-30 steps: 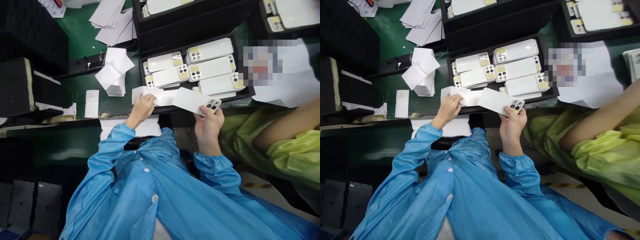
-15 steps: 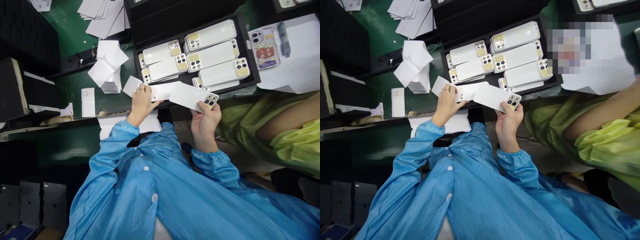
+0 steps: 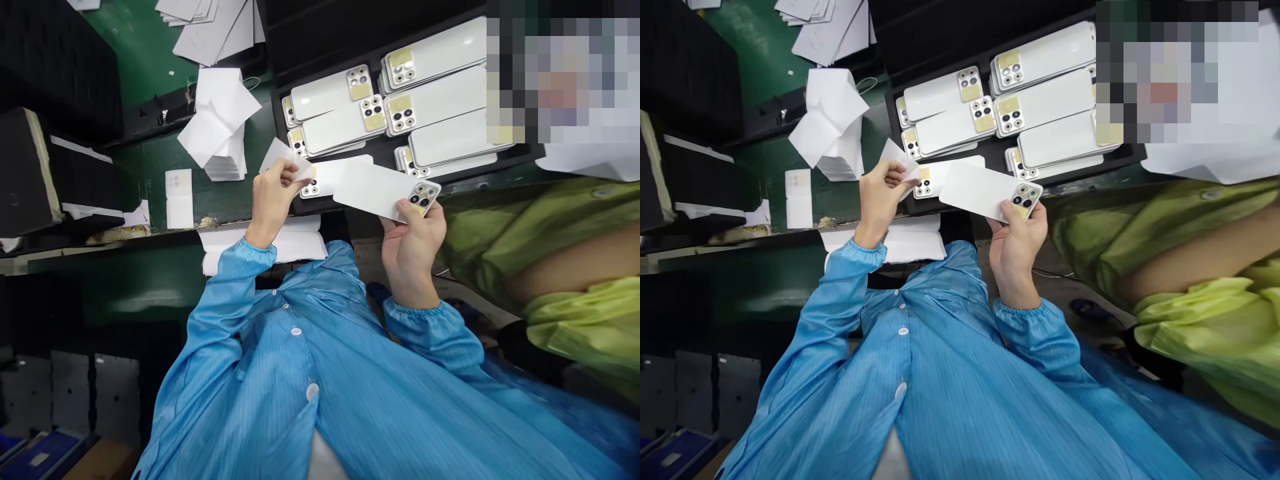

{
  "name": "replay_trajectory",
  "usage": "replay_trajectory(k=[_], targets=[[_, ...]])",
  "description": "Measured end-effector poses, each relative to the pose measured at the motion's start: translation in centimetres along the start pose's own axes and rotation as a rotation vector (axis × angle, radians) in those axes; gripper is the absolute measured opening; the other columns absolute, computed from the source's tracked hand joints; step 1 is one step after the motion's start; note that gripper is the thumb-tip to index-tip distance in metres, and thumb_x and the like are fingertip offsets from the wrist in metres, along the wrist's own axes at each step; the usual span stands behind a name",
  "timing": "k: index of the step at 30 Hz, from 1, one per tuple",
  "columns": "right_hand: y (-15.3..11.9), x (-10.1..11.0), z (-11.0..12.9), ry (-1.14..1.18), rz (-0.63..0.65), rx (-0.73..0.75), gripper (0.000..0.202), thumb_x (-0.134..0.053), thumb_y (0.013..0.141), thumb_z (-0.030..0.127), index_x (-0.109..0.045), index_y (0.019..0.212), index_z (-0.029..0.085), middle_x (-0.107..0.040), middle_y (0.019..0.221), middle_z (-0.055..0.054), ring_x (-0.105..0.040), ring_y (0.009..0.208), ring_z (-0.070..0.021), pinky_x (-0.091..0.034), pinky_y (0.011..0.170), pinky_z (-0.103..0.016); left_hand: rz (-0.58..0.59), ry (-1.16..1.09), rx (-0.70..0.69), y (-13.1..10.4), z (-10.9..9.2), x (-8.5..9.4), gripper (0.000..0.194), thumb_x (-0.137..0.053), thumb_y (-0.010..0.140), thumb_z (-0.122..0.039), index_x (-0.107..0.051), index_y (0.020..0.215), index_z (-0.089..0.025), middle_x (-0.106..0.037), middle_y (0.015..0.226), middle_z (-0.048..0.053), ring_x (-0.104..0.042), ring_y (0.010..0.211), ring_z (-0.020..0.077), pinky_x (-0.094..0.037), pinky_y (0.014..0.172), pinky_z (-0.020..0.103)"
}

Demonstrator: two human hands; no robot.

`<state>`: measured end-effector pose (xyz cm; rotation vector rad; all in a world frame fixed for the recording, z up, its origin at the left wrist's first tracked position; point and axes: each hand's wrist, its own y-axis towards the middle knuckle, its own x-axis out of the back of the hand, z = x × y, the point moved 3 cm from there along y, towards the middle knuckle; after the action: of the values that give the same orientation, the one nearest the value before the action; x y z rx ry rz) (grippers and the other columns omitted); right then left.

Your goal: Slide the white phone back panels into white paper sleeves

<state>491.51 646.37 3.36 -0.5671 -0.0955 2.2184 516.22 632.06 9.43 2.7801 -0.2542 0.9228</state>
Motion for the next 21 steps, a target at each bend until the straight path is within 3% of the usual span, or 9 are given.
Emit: replay_trajectory(k=[3, 7, 13, 17, 21], targets=[[-0.4, -0.3, 0.1, -0.010, 0.011, 0.010, 0.050, -0.096, 0.078, 0.035, -0.063, 0.117, 0.031, -0.078, 0.128, 0.000, -0.081, 0.125, -0.0239, -0.076, 0.105, -0.051, 0.016, 0.016, 0.032, 0.4, 0.1, -0.9, 0.027, -0.101, 0.096, -0.034, -0.075, 0.100, -0.025, -0.082, 0.092, 0.001, -0.075, 0.086, 0.0175, -0.062, 0.083, 0.032], [-1.3, -0.8, 0.2, -0.026, 0.030, 0.034, 0.058, -0.099, 0.079, 0.044, -0.061, 0.122, 0.032, -0.076, 0.133, -0.001, -0.078, 0.133, -0.0271, -0.077, 0.103, -0.053, 0.103, -0.035, 0.074, 0.5, 0.0, -1.9, 0.024, -0.095, 0.102, -0.040, -0.077, 0.097, -0.025, -0.085, 0.093, 0.002, -0.079, 0.089, 0.0186, -0.063, 0.084, 0.031], [-2.5, -1.2, 0.2, -0.090, -0.026, 0.039, 0.062, -0.100, 0.080, 0.047, -0.060, 0.125, 0.032, -0.075, 0.130, -0.001, -0.078, 0.132, -0.0269, -0.078, 0.098, -0.048, 0.232, -0.019, 0.071, 0.4, 0.1, -2.1, 0.016, -0.077, 0.113, -0.032, -0.088, 0.106, -0.023, -0.092, 0.112, 0.008, -0.086, 0.103, 0.0230, -0.070, 0.093, 0.035], [-3.1, -1.2, 0.8, -0.155, 0.009, 0.018, 0.069, -0.099, 0.081, 0.044, -0.061, 0.137, 0.032, -0.075, 0.132, -0.002, -0.079, 0.127, -0.0261, -0.079, 0.096, -0.046, 0.225, 0.008, 0.039, 0.0, -0.1, -2.3, 0.017, -0.074, 0.114, -0.030, -0.090, 0.117, -0.023, -0.092, 0.121, 0.009, -0.086, 0.106, 0.0230, -0.071, 0.101, 0.038], [-3.0, -1.2, 1.4, -0.231, 0.042, 0.019, 0.065, -0.097, 0.082, 0.041, -0.064, 0.138, 0.034, -0.075, 0.135, -0.002, -0.079, 0.126, -0.0252, -0.079, 0.099, -0.047, 0.208, -0.006, 0.025, -0.8, -0.8, -2.8, 0.023, -0.072, 0.116, -0.028, -0.085, 0.134, -0.024, -0.091, 0.116, 0.007, -0.085, 0.103, 0.0212, -0.071, 0.100, 0.036]])
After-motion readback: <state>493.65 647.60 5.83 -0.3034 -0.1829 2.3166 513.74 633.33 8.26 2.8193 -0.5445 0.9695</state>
